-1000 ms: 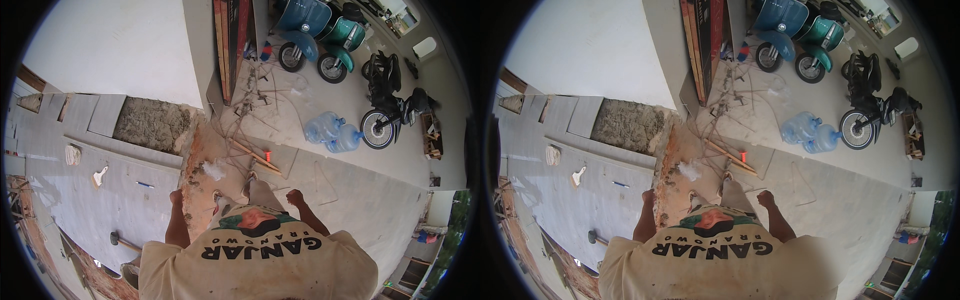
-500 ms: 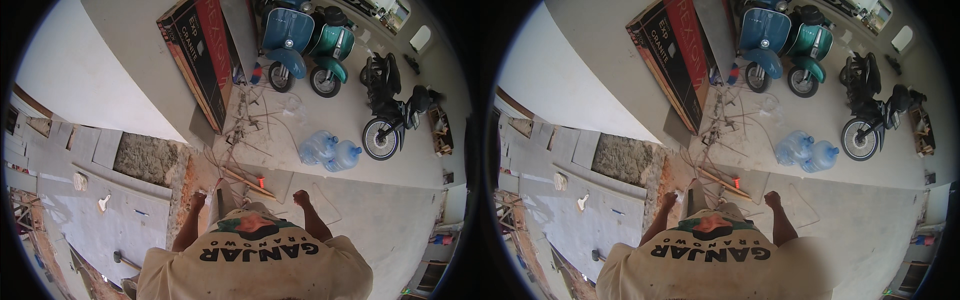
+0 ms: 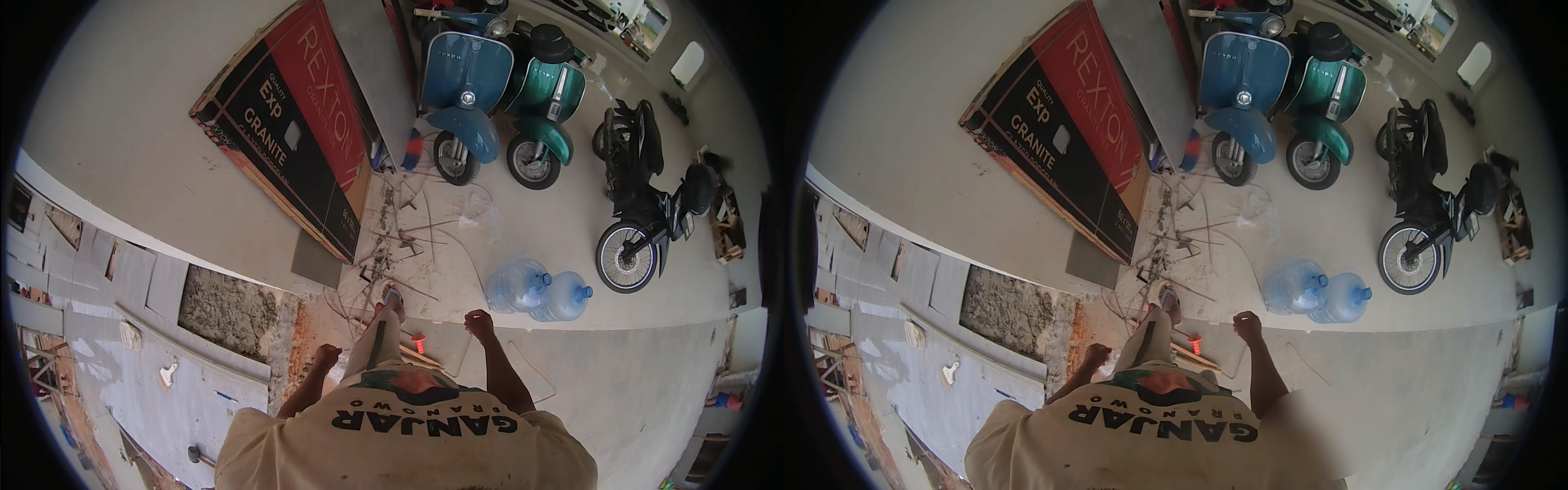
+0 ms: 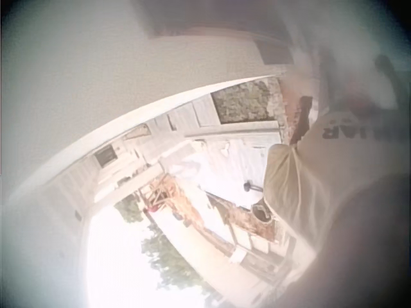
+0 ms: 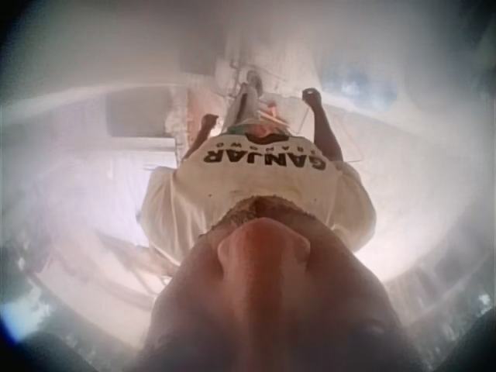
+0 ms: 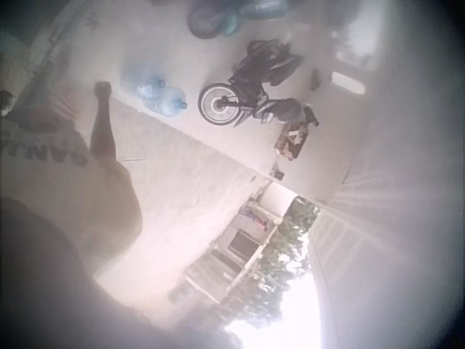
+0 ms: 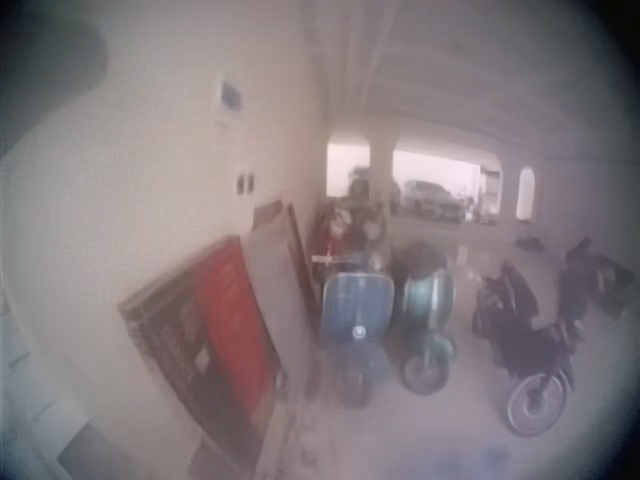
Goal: The person positions large rectangular tiles onto a floor surface, aligning them with existing tiles and using a metal straight edge to check for straightness. The person then uses a pen to mark the tiles and a measuring tape to measure the floor area. The person handles the tiles by hand, lifting and placing them into position.
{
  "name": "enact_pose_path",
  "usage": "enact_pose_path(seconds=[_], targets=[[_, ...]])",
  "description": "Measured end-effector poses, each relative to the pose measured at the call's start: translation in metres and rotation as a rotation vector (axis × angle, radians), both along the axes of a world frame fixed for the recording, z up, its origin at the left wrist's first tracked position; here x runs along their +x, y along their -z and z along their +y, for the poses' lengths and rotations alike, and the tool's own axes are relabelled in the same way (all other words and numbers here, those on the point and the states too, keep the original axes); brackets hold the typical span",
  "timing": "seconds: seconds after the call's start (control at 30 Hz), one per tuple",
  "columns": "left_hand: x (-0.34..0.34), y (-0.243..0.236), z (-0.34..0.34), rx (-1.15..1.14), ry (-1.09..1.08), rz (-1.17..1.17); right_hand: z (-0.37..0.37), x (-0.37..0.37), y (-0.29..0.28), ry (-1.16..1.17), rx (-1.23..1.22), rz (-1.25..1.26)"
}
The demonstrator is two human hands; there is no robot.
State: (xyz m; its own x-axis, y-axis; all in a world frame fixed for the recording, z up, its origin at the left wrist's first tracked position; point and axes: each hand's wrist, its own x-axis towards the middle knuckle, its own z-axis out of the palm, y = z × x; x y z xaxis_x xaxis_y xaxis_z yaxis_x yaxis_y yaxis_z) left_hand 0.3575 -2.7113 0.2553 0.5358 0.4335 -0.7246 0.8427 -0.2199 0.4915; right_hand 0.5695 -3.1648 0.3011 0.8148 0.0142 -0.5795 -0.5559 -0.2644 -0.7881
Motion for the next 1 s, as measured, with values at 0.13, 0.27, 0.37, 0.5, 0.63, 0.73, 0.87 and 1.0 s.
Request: enact_pose_path(seconds=[0.13, 0.27, 0.37, 0.5, 0.63, 0.73, 0.87, 1.0], targets=[[0.106, -0.003, 0.001, 0.048, 0.129, -0.116, -0.022, 0.087, 0.002, 0.044, 0.007, -0.004], [0.215, -0.024, 0.017, 0.057, 0.053, -0.167, -0.026, 0.167, -0.027, 0.049, -0.102, 0.050], [0.303, -0.043, 0.032, 0.061, 0.058, -0.248, -0.020, 0.219, -0.053, 0.135, -0.035, -0.008], [0.390, -0.039, 0.093, 0.504, 0.523, -0.461, 0.024, 0.272, -0.080, 0.113, 0.025, -0.022], [0.497, -0.112, 0.020, 0.017, 0.228, -0.390, -0.044, 0.282, -0.054, 0.142, -0.015, 0.172], [0.530, -0.120, 0.005, 0.077, 0.138, -0.400, -0.056, 0.311, -0.035, 0.071, 0.032, 0.297], [0.554, -0.115, -0.013, -0.009, -0.054, -0.483, -0.065, 0.372, -0.036, -0.031, -0.075, 0.285], [0.570, -0.130, -0.045, -0.116, -0.247, -0.349, -0.089, 0.473, -0.038, -0.146, -0.224, 0.158]])
